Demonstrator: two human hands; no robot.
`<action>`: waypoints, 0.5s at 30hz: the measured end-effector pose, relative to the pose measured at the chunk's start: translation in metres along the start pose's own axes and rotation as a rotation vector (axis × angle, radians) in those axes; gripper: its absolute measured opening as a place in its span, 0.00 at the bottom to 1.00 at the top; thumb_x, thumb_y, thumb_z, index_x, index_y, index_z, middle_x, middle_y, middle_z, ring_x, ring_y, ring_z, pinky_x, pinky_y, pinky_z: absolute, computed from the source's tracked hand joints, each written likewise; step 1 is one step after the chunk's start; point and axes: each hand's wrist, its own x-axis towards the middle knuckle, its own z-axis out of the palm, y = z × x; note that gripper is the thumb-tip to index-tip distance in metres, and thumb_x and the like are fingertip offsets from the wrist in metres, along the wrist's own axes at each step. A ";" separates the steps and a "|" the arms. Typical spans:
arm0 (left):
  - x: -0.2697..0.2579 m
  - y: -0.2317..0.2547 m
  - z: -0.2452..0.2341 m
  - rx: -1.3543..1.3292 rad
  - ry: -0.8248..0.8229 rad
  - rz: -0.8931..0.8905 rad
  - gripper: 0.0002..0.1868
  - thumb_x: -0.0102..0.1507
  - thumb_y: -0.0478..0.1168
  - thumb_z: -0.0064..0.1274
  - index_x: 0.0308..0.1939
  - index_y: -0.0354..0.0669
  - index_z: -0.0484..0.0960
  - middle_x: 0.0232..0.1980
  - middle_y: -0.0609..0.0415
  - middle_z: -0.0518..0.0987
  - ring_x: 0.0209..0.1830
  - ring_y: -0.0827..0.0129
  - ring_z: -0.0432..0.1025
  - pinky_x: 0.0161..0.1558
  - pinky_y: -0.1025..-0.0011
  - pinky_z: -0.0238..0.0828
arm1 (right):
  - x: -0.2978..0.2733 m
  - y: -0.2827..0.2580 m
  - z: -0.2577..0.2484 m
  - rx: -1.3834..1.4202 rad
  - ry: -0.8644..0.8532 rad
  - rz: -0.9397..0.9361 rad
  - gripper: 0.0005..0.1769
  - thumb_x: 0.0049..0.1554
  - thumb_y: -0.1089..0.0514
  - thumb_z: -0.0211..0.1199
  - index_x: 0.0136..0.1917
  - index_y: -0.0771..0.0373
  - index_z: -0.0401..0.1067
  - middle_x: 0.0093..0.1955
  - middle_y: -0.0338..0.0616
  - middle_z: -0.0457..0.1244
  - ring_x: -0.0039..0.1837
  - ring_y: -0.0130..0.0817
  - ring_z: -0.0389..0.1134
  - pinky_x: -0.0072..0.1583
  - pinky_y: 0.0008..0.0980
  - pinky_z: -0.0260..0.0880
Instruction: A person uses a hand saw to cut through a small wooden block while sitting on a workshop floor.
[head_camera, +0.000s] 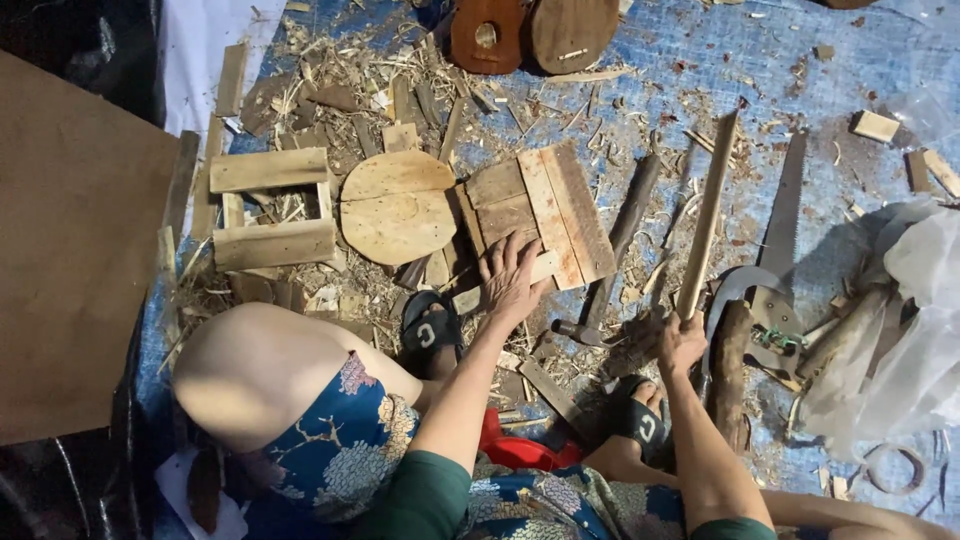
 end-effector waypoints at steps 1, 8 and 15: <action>0.000 0.000 0.000 -0.001 -0.002 0.003 0.38 0.62 0.58 0.57 0.74 0.62 0.60 0.80 0.50 0.50 0.80 0.52 0.43 0.69 0.36 0.39 | -0.014 -0.021 -0.010 -0.001 0.002 0.003 0.15 0.62 0.48 0.60 0.49 0.62 0.71 0.43 0.64 0.68 0.53 0.67 0.70 0.56 0.62 0.68; 0.001 -0.001 0.005 0.007 0.002 -0.009 0.38 0.62 0.58 0.57 0.73 0.62 0.60 0.80 0.50 0.50 0.80 0.52 0.43 0.69 0.37 0.40 | -0.051 -0.078 -0.015 0.096 -0.110 -0.099 0.16 0.69 0.56 0.52 0.68 0.60 0.67 0.54 0.65 0.69 0.59 0.63 0.70 0.60 0.62 0.68; 0.002 -0.006 0.013 -0.010 -0.007 -0.008 0.38 0.62 0.59 0.56 0.74 0.63 0.60 0.80 0.49 0.50 0.80 0.52 0.43 0.68 0.35 0.39 | -0.024 -0.036 -0.009 -0.090 0.038 -0.134 0.25 0.68 0.54 0.54 0.77 0.46 0.60 0.53 0.60 0.68 0.56 0.65 0.71 0.56 0.63 0.70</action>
